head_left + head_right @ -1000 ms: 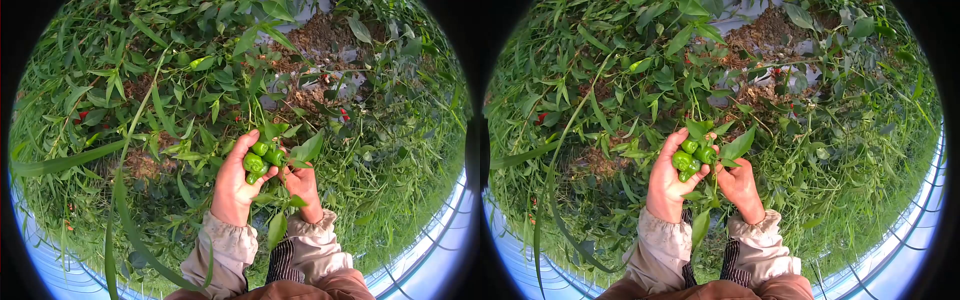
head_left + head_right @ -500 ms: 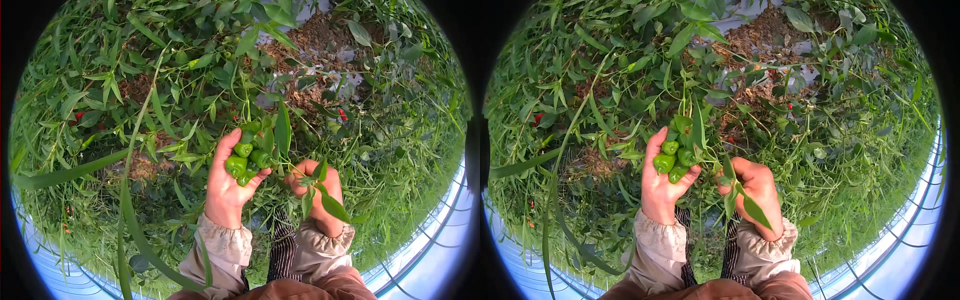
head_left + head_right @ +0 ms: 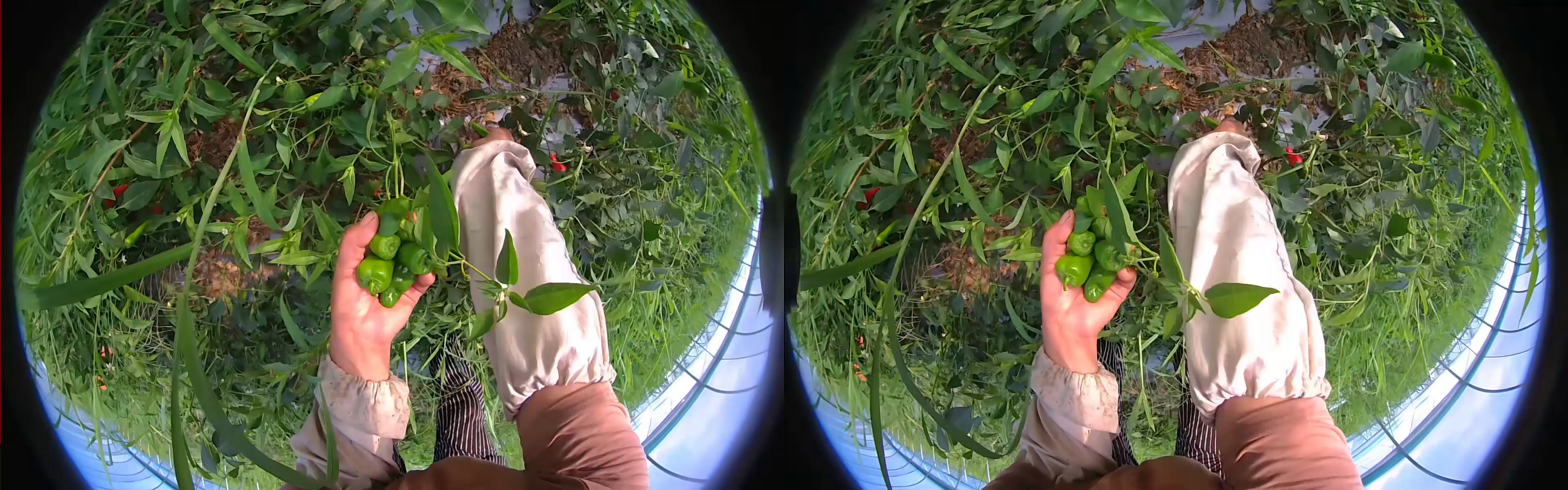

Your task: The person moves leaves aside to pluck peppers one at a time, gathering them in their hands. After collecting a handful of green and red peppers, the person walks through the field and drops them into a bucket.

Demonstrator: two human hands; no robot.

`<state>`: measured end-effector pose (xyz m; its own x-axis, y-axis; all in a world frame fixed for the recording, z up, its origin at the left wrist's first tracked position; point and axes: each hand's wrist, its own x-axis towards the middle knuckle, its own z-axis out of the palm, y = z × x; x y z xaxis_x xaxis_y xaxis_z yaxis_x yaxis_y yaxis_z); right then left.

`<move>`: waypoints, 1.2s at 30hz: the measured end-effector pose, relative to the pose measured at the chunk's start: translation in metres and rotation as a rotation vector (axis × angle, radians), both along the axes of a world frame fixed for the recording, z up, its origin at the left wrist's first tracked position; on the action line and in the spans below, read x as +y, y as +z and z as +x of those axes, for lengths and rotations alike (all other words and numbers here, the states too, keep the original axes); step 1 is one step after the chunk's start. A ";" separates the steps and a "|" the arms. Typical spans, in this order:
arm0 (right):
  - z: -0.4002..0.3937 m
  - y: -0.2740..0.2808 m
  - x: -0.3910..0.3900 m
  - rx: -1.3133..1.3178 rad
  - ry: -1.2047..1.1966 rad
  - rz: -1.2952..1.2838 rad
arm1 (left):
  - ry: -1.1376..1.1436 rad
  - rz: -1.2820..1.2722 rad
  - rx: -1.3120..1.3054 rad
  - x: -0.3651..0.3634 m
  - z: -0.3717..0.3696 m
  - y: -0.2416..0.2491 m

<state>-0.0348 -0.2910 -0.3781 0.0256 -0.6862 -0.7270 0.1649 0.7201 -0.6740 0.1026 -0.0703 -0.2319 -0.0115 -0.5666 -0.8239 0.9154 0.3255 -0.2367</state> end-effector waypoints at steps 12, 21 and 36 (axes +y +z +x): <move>-0.043 -0.040 -0.026 -0.039 0.012 -0.108 | 0.032 0.070 -0.021 0.012 0.008 0.006; 0.050 -0.089 -0.054 -0.052 -0.034 -0.293 | 0.051 0.009 -0.007 0.003 0.000 0.001; -0.019 0.099 0.023 -0.546 0.024 0.262 | -0.121 0.261 -0.443 -0.014 -0.018 0.020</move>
